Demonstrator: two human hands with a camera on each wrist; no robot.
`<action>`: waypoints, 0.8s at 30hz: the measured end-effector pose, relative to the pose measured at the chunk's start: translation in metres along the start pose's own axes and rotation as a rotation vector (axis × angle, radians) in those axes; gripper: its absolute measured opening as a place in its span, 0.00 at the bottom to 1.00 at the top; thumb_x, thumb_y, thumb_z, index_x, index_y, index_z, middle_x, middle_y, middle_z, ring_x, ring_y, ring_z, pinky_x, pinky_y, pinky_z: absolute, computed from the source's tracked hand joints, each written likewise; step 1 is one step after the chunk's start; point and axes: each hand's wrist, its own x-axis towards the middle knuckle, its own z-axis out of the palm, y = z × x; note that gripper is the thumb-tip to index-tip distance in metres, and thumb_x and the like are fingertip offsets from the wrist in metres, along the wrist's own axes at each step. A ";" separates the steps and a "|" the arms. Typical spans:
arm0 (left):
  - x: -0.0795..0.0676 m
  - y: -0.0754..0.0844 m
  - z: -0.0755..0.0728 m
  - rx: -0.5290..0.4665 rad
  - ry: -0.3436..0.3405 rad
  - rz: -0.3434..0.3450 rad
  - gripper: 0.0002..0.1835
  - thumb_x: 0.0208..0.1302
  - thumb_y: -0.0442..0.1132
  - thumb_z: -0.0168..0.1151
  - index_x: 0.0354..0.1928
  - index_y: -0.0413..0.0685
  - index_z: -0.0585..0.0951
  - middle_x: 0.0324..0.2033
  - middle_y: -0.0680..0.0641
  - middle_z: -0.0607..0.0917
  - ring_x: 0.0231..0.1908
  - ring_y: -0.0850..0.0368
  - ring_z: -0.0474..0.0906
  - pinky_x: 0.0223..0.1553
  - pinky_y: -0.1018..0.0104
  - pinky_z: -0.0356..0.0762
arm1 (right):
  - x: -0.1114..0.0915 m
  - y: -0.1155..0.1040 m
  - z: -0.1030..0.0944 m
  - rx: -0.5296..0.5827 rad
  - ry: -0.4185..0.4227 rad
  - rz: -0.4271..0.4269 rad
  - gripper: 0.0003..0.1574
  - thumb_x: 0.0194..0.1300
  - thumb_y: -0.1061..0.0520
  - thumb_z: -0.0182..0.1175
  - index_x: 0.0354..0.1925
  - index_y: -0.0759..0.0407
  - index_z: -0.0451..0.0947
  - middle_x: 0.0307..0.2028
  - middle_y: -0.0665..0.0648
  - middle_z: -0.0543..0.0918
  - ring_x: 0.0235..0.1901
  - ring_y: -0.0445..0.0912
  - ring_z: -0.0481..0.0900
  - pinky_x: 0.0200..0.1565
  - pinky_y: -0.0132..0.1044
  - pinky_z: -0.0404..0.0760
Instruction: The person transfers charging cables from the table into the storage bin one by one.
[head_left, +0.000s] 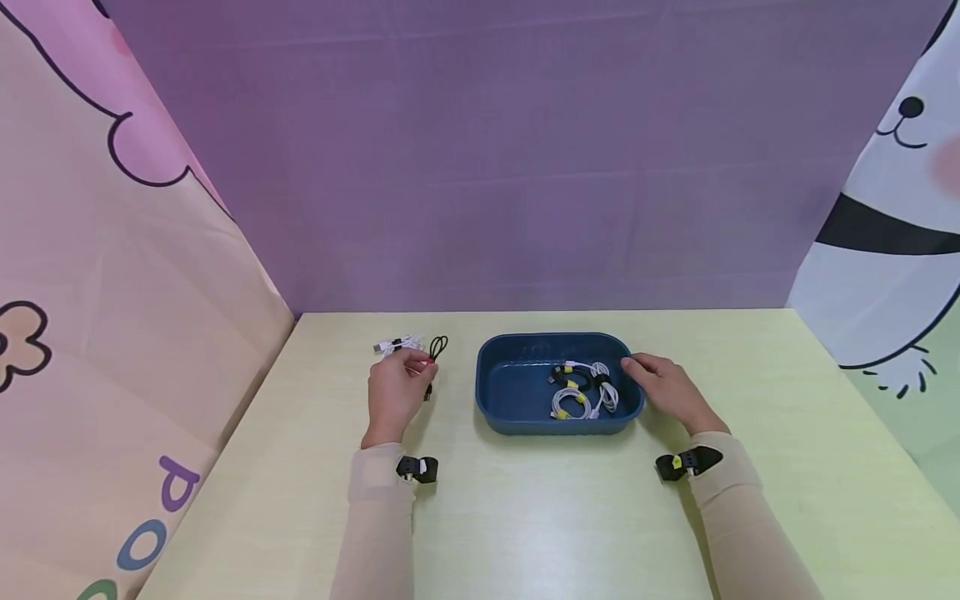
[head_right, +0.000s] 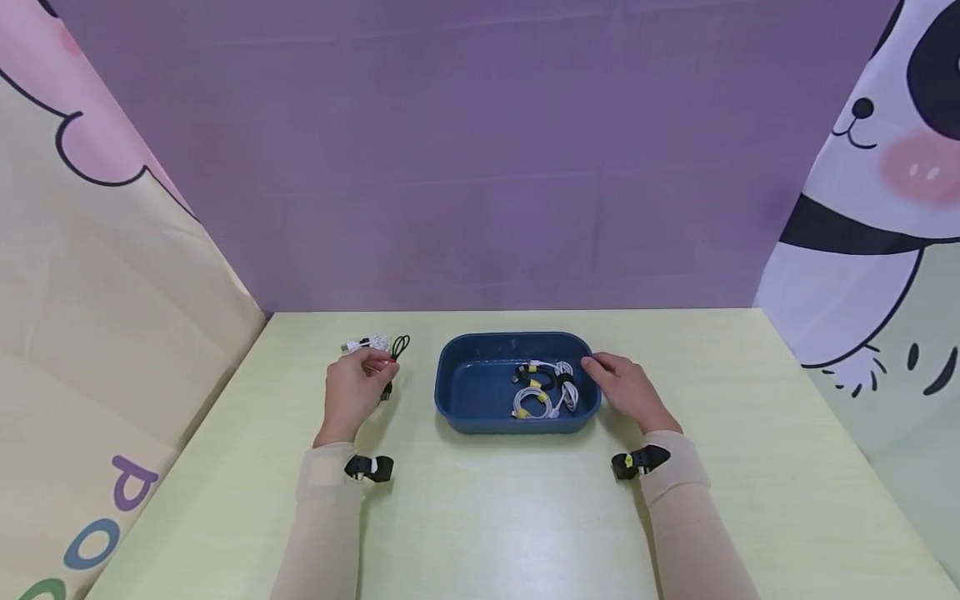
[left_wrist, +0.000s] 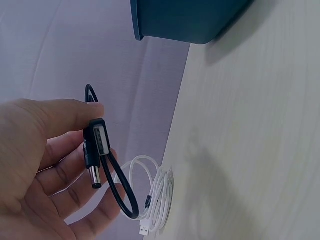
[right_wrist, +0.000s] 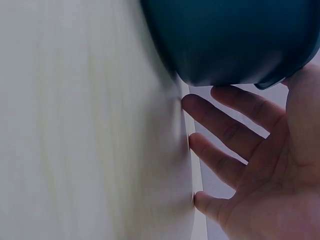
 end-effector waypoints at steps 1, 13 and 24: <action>0.000 0.000 0.000 -0.001 0.000 -0.002 0.08 0.64 0.39 0.71 0.43 0.44 0.88 0.32 0.44 0.90 0.31 0.52 0.84 0.32 0.64 0.75 | 0.000 0.000 0.000 0.001 0.000 0.001 0.40 0.80 0.35 0.44 0.69 0.64 0.71 0.68 0.71 0.74 0.71 0.68 0.67 0.70 0.65 0.64; 0.000 0.006 0.000 0.003 -0.009 -0.004 0.09 0.64 0.39 0.71 0.44 0.44 0.88 0.32 0.45 0.89 0.31 0.52 0.82 0.33 0.65 0.74 | 0.001 -0.001 -0.001 0.006 -0.004 0.006 0.41 0.80 0.34 0.44 0.70 0.64 0.71 0.68 0.70 0.74 0.72 0.68 0.66 0.71 0.65 0.63; -0.001 0.005 0.002 -0.009 -0.007 0.002 0.10 0.64 0.39 0.71 0.46 0.44 0.88 0.32 0.45 0.89 0.31 0.52 0.83 0.32 0.64 0.75 | -0.001 -0.001 0.000 0.008 0.003 -0.001 0.39 0.80 0.35 0.44 0.69 0.64 0.72 0.67 0.70 0.75 0.71 0.68 0.67 0.70 0.65 0.64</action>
